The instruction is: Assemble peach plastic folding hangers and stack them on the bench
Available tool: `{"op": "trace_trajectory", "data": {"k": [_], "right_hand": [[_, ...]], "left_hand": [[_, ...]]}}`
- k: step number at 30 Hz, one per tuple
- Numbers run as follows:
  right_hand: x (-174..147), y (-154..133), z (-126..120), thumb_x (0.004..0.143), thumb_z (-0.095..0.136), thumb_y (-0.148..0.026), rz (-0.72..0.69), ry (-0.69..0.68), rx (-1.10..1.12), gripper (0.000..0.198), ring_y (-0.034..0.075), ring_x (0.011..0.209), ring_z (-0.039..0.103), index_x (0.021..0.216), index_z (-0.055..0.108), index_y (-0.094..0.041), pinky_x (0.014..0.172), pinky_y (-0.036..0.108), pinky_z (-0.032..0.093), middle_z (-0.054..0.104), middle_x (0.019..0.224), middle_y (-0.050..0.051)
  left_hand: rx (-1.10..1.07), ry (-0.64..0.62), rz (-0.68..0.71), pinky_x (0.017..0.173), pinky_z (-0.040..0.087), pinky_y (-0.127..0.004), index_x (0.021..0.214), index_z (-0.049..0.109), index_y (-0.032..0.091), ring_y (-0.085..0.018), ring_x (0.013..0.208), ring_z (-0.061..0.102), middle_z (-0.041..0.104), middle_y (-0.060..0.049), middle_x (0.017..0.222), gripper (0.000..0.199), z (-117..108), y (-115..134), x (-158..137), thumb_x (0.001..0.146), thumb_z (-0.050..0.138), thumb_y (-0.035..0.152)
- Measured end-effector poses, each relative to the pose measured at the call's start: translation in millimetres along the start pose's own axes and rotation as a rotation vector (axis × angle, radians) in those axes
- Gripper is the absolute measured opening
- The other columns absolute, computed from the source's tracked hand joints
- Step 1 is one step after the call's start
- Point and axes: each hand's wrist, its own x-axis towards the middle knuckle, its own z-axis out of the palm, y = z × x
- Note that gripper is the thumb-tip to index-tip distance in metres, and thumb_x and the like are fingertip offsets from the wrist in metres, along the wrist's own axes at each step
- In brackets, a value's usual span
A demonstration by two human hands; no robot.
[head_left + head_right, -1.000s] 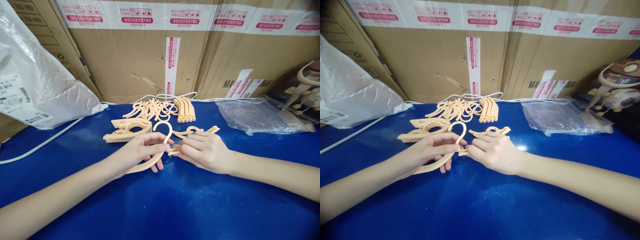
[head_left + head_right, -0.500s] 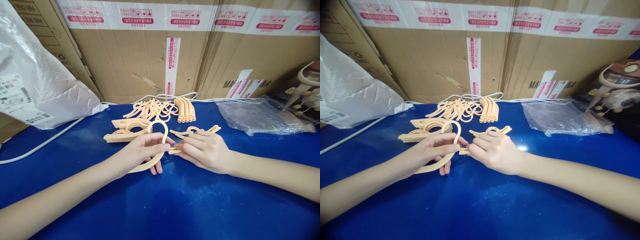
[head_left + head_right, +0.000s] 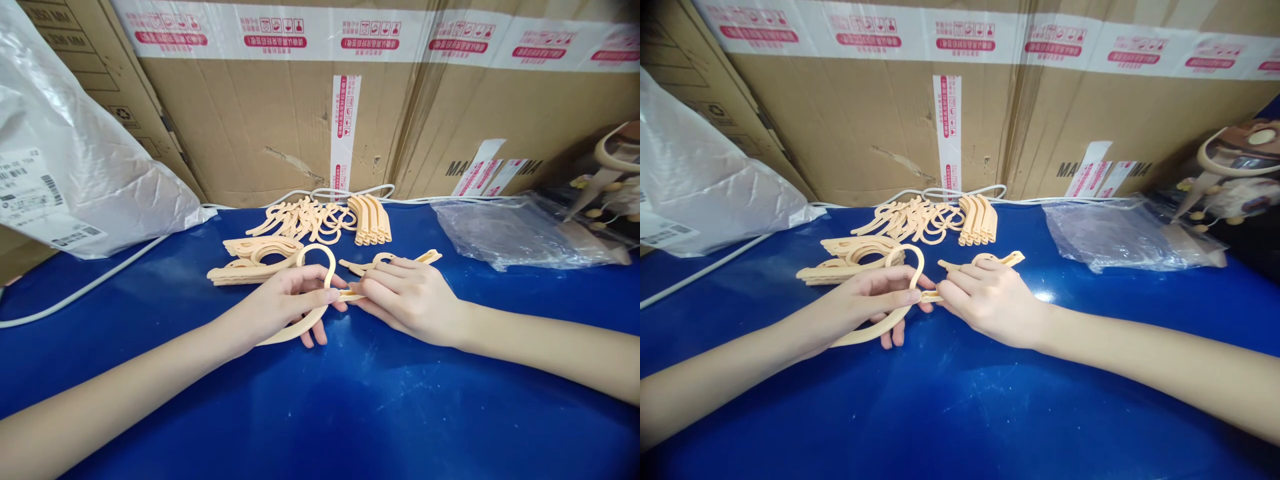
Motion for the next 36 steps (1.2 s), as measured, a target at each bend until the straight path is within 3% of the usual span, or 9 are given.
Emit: {"op": "trace_trajectory", "data": {"k": [12,19,29,36], "right_hand": [[0.3,-1.0,-0.4,0.093,0.048,-0.022,-0.098,0.055,-0.075,0.023,0.011,0.064,0.056,0.074,0.058,-0.015,0.062,0.026,0.039,0.061,0.065,-0.001],[-0.2,-1.1,-0.2,0.092,0.050,-0.018,-0.105,0.041,-0.093,0.019,0.010,0.062,0.053,0.076,0.060,-0.015,0.063,0.026,0.038,0.060,0.065,-0.002],[0.5,-1.6,-1.2,0.092,0.050,-0.021,-0.076,0.060,-0.063,0.024,0.013,0.067,0.057,0.072,0.061,-0.014,0.064,0.026,0.040,0.061,0.064,0.000],[-1.0,-1.0,-0.2,0.091,0.052,-0.019,-0.094,0.069,-0.066,0.017,0.012,0.068,0.057,0.078,0.062,-0.014,0.065,0.026,0.039,0.062,0.065,-0.001]], "left_hand": [[-0.029,-0.007,-0.004,0.044,0.051,-0.019,0.101,0.057,0.019,-0.011,0.052,0.064,0.066,-0.003,0.090,0.020,0.3,2.3,-2.7,0.084,0.056,0.029],[-0.015,0.021,-0.012,0.045,0.052,-0.019,0.099,0.058,0.018,-0.013,0.051,0.062,0.059,0.002,0.056,0.018,-0.3,3.2,-5.5,0.084,0.054,0.028],[-0.016,0.012,-0.027,0.045,0.052,-0.018,0.093,0.056,0.016,-0.012,0.049,0.062,0.062,0.000,0.055,0.016,-0.1,2.6,-4.5,0.084,0.057,0.030],[-0.003,-0.007,-0.005,0.048,0.053,-0.019,0.091,0.056,0.017,-0.013,0.052,0.063,0.062,0.000,0.057,0.018,-0.9,1.4,-3.8,0.084,0.058,0.033]]}}
